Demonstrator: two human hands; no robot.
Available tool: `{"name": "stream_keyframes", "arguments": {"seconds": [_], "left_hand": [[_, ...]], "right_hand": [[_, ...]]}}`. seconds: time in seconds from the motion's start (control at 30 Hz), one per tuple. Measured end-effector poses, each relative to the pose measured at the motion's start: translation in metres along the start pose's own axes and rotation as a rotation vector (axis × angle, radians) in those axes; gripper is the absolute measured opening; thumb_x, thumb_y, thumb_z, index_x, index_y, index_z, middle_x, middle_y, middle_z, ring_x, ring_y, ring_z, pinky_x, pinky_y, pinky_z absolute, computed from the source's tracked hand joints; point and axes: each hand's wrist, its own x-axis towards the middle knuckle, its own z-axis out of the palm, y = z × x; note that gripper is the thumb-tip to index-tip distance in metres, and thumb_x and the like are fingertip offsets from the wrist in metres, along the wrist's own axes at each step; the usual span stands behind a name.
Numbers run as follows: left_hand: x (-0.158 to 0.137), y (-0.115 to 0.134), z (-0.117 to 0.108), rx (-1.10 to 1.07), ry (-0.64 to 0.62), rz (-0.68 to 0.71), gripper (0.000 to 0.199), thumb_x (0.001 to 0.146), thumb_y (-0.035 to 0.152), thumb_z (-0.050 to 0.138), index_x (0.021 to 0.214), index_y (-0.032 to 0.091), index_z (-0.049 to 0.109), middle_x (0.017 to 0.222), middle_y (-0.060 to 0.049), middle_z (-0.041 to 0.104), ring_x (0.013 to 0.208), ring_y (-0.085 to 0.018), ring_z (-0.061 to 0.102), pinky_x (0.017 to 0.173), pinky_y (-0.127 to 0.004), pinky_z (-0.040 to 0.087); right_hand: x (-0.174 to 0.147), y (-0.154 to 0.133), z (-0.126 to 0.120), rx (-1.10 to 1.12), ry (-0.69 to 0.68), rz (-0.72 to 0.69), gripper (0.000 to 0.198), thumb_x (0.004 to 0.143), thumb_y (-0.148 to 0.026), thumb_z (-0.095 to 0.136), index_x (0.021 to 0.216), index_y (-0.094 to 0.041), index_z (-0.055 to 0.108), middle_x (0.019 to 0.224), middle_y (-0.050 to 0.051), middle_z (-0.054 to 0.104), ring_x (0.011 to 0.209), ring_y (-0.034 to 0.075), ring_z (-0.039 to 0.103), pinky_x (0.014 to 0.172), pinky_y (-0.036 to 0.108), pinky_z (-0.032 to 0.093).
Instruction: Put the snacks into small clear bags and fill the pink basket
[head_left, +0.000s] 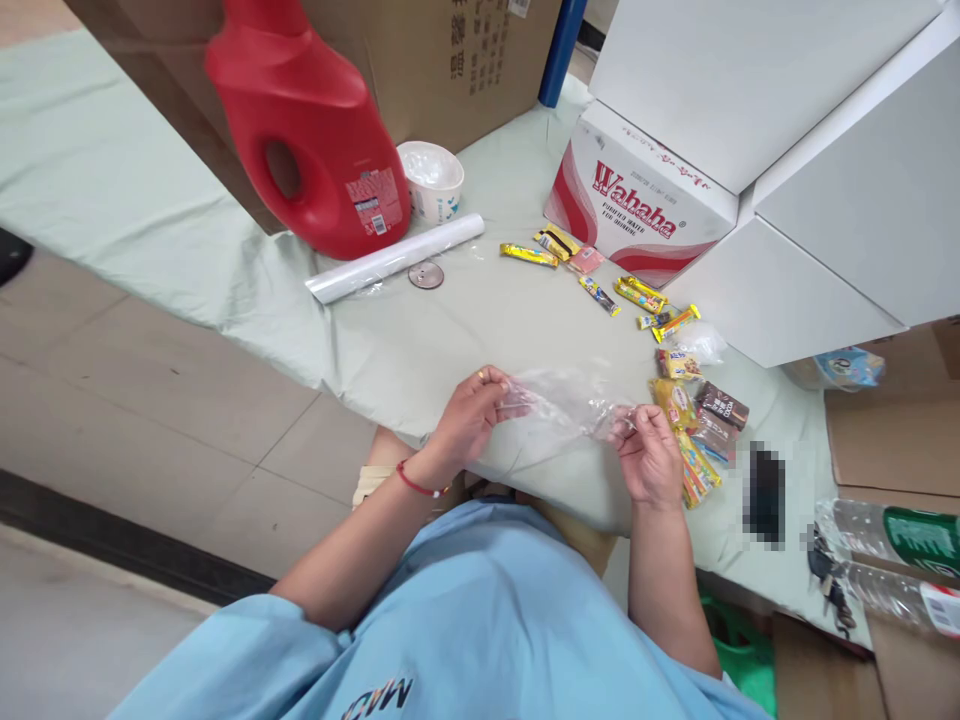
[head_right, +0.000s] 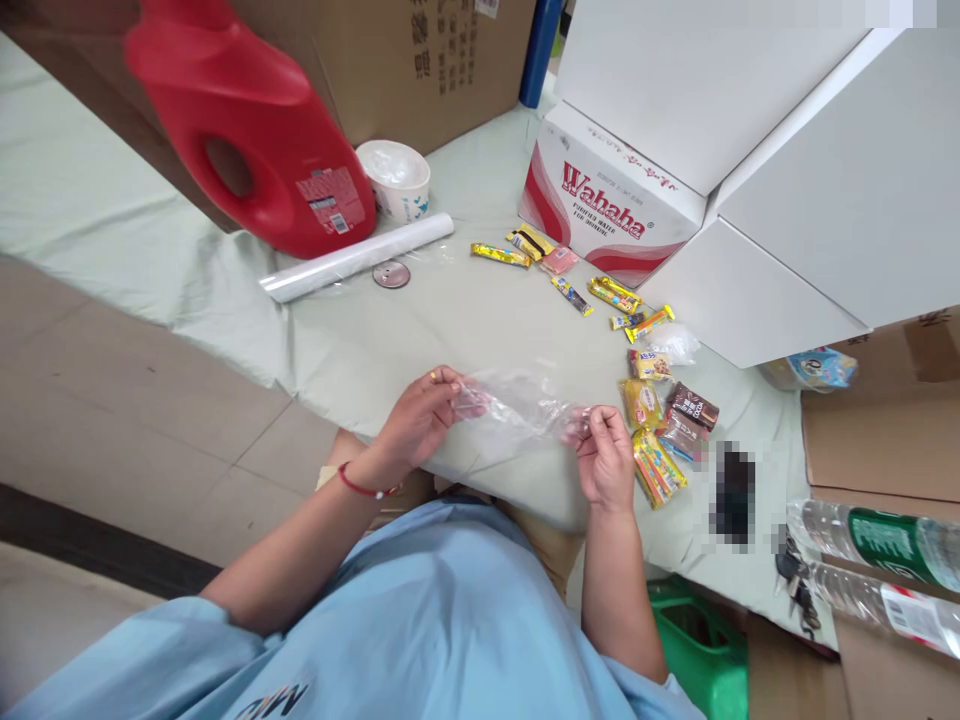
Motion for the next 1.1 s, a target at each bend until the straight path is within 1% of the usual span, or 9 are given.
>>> {"name": "stream_keyframes", "arguments": {"seconds": [0.1, 0.17, 0.3, 0.43, 0.57, 0.77, 0.9, 1.0, 1.1], "left_hand": [[0.016, 0.011, -0.011, 0.123, 0.143, 0.103, 0.030, 0.081, 0.040, 0.076, 0.089, 0.023, 0.052, 0.077, 0.004, 0.064, 0.053, -0.010, 0.058, 0.050, -0.023, 0.040], [0.031, 0.017, -0.018, 0.305, 0.187, 0.197, 0.024, 0.087, 0.039, 0.071, 0.090, 0.024, 0.053, 0.067, 0.007, 0.055, 0.046, -0.010, 0.046, 0.047, -0.024, 0.033], [0.056, 0.026, -0.031, 0.872, 0.286, 0.432, 0.009, 0.090, 0.027, 0.065, 0.095, 0.021, 0.062, 0.083, -0.001, 0.061, 0.065, -0.015, 0.054, 0.068, -0.030, 0.045], [0.054, 0.026, -0.029, 1.191, 0.379, 0.770, 0.027, 0.088, 0.019, 0.065, 0.115, 0.017, 0.062, 0.122, -0.015, 0.060, 0.104, -0.026, 0.061, 0.093, -0.040, 0.050], [0.023, 0.014, -0.020, 1.399, 0.195, 1.020, 0.014, 0.098, 0.017, 0.056, 0.108, 0.020, 0.065, 0.111, -0.011, 0.065, 0.106, -0.026, 0.060, 0.093, -0.041, 0.048], [-0.018, -0.011, -0.037, 1.564, 0.054, 0.931, 0.015, 0.102, 0.020, 0.056, 0.098, 0.022, 0.070, 0.097, -0.008, 0.072, 0.092, -0.023, 0.065, 0.082, -0.039, 0.046], [-0.026, -0.023, -0.059, 1.563, 0.054, 0.880, 0.017, 0.102, 0.018, 0.055, 0.101, 0.020, 0.071, 0.110, -0.010, 0.075, 0.106, -0.026, 0.068, 0.090, -0.043, 0.051], [-0.028, -0.027, -0.067, 1.484, 0.116, 0.906, 0.013, 0.100, 0.018, 0.058, 0.105, 0.019, 0.071, 0.123, -0.014, 0.072, 0.118, -0.028, 0.065, 0.098, -0.046, 0.055], [-0.029, -0.028, -0.068, 1.428, 0.162, 0.895, 0.012, 0.099, 0.017, 0.060, 0.103, 0.019, 0.070, 0.126, -0.015, 0.069, 0.120, -0.028, 0.064, 0.100, -0.047, 0.057]], "right_hand": [[0.006, 0.003, -0.013, -0.017, 0.116, 0.004, 0.046, 0.074, -0.055, 0.089, 0.086, -0.025, 0.057, 0.071, -0.007, 0.058, 0.055, 0.010, 0.048, 0.047, 0.023, 0.036], [0.008, 0.009, -0.017, -0.042, 0.149, 0.011, 0.049, 0.070, -0.057, 0.090, 0.083, -0.024, 0.057, 0.067, -0.007, 0.056, 0.053, 0.009, 0.044, 0.045, 0.023, 0.031], [0.009, 0.023, -0.016, -0.127, 0.158, -0.008, 0.049, 0.071, -0.058, 0.089, 0.083, -0.022, 0.058, 0.065, -0.006, 0.060, 0.051, 0.010, 0.045, 0.045, 0.023, 0.032], [0.006, 0.034, -0.014, -0.207, 0.169, -0.053, 0.043, 0.079, -0.057, 0.083, 0.086, -0.022, 0.059, 0.063, -0.007, 0.060, 0.049, 0.010, 0.047, 0.047, 0.024, 0.035], [0.006, 0.037, -0.015, -0.258, 0.167, -0.087, 0.038, 0.084, -0.055, 0.078, 0.087, -0.022, 0.058, 0.061, -0.008, 0.056, 0.049, 0.011, 0.046, 0.048, 0.025, 0.035], [0.012, 0.034, -0.032, -0.532, 0.148, -0.159, 0.029, 0.094, -0.051, 0.065, 0.093, -0.023, 0.059, 0.068, -0.004, 0.060, 0.057, 0.015, 0.053, 0.056, 0.030, 0.044], [0.007, 0.019, -0.035, -0.944, 0.094, -0.435, 0.027, 0.098, -0.042, 0.061, 0.111, -0.020, 0.067, 0.108, 0.012, 0.070, 0.096, 0.026, 0.066, 0.082, 0.043, 0.056], [-0.005, 0.001, -0.018, -1.026, 0.076, -0.694, 0.021, 0.101, -0.033, 0.059, 0.117, -0.022, 0.068, 0.117, 0.014, 0.069, 0.111, 0.029, 0.064, 0.092, 0.048, 0.055], [-0.019, -0.007, 0.012, -0.947, -0.175, -0.776, 0.015, 0.104, -0.023, 0.058, 0.113, -0.025, 0.069, 0.102, 0.007, 0.071, 0.099, 0.025, 0.066, 0.088, 0.044, 0.056]]}}
